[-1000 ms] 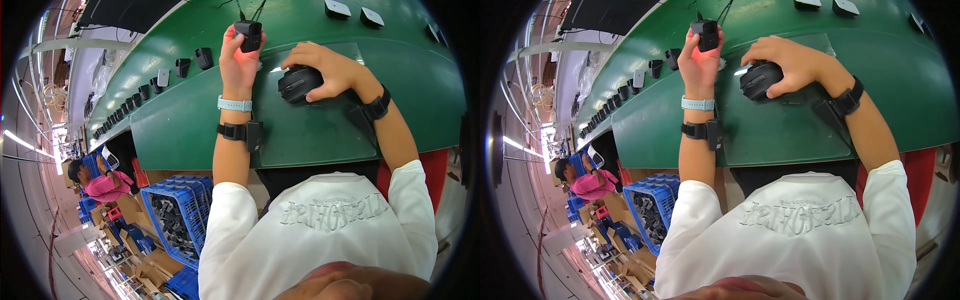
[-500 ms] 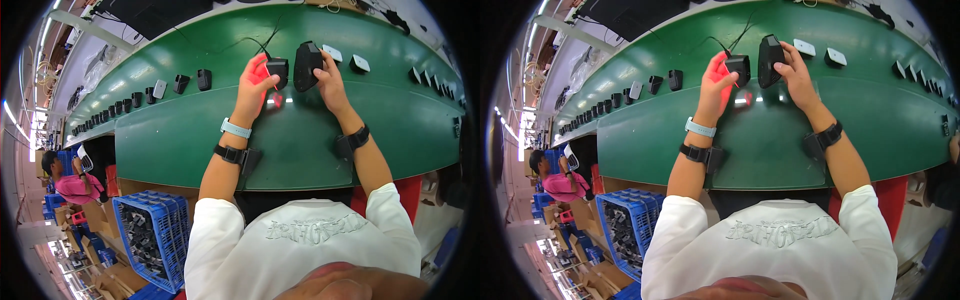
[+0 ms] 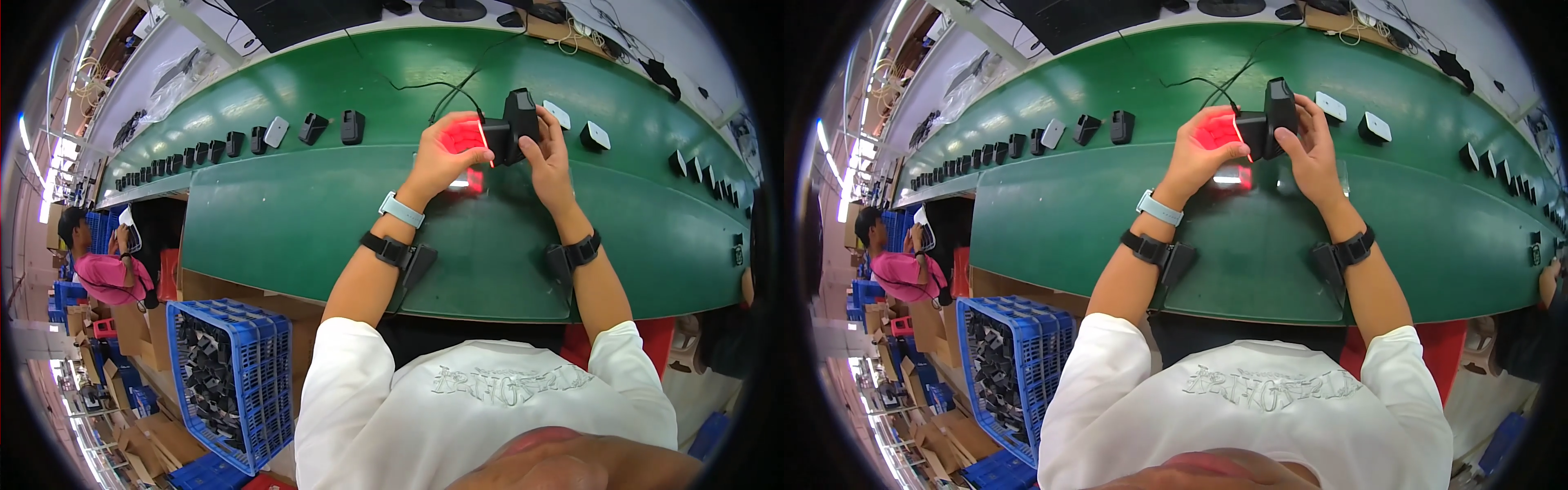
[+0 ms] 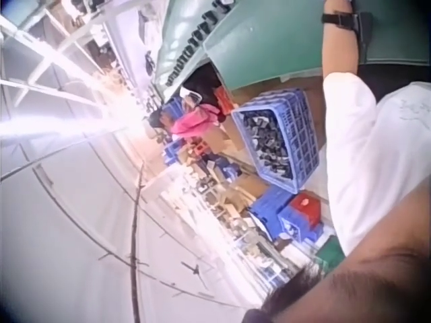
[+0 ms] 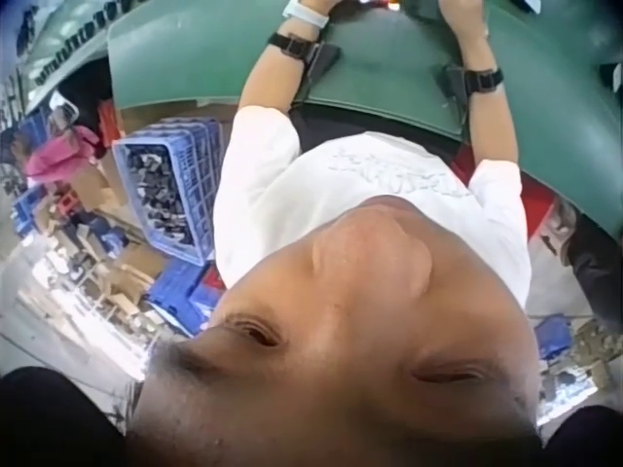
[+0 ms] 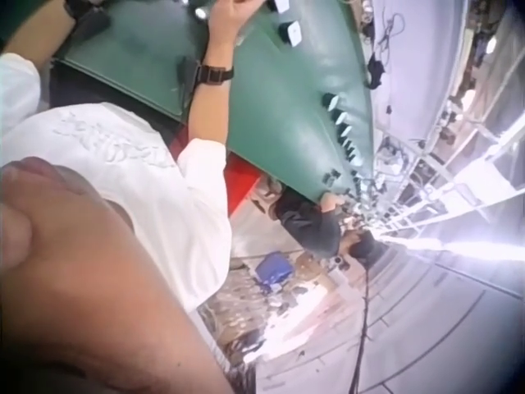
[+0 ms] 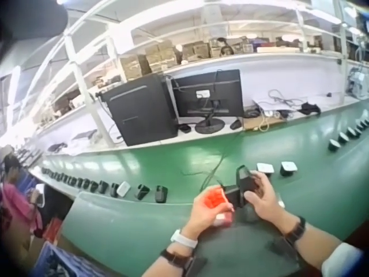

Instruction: The person tests a computer mouse and its charging dock by plugging a cable into the dock, placing the mouse on it, and checking the light-emitting sensors. After the sensors glow green, the person disconnects the components and sets them aside.

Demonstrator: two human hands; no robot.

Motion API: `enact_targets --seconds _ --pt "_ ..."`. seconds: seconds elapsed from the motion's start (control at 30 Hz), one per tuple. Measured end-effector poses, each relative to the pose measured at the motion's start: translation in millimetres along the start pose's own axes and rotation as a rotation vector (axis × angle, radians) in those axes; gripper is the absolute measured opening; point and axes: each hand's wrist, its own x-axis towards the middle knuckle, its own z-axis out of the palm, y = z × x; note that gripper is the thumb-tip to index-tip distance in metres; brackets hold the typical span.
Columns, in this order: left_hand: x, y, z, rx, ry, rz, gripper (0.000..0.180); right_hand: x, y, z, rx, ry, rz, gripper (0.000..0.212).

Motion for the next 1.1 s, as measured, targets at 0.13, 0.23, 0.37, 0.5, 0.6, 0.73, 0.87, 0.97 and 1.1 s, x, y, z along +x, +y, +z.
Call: enact_targets --seconds 0.13,0.23,0.37,0.5,0.6,0.73,0.87,0.97,1.1 --pt "1.2 -3.9 -4.2 -0.042 -0.036 -0.024 0.063 -6.0 -4.0 6.8 -0.184 0.021 -0.141 0.064" --pt "2.9 -6.8 -6.9 -0.022 -0.074 -0.081 0.064 -4.5 -14.6 7.2 -0.437 0.005 -0.264 0.069" --pt "4.7 -13.9 -1.9 -0.031 -0.066 -0.112 0.062 -3.0 -19.5 2.9 -0.532 -0.027 -0.49 0.071" --pt "3.0 -11.5 -0.2 -0.003 -0.046 -0.125 0.056 -4.3 -20.6 4.0 -0.55 -0.041 -0.528 0.071" --pt "1.7 -9.2 1.2 0.107 -0.065 -0.112 0.054 -5.5 -19.1 5.5 -0.561 -0.03 -0.546 0.072" --pt "2.8 -11.1 0.9 0.1 -0.088 -0.112 0.054 -7.9 -22.4 2.6 -0.588 -0.012 -0.576 0.074" --pt "1.6 -18.3 -0.1 -0.034 -0.057 -0.189 0.053 -8.3 -21.7 3.3 -0.586 0.016 -0.586 0.074" --pt "1.4 -21.9 0.2 0.031 -0.022 -0.168 0.051 -9.0 -18.7 2.1 -0.594 0.037 -0.546 0.074" --pt "1.7 -19.3 3.7 0.0 -0.048 -0.159 0.05 -9.5 -15.5 -1.2 -0.589 0.05 -0.539 0.073"
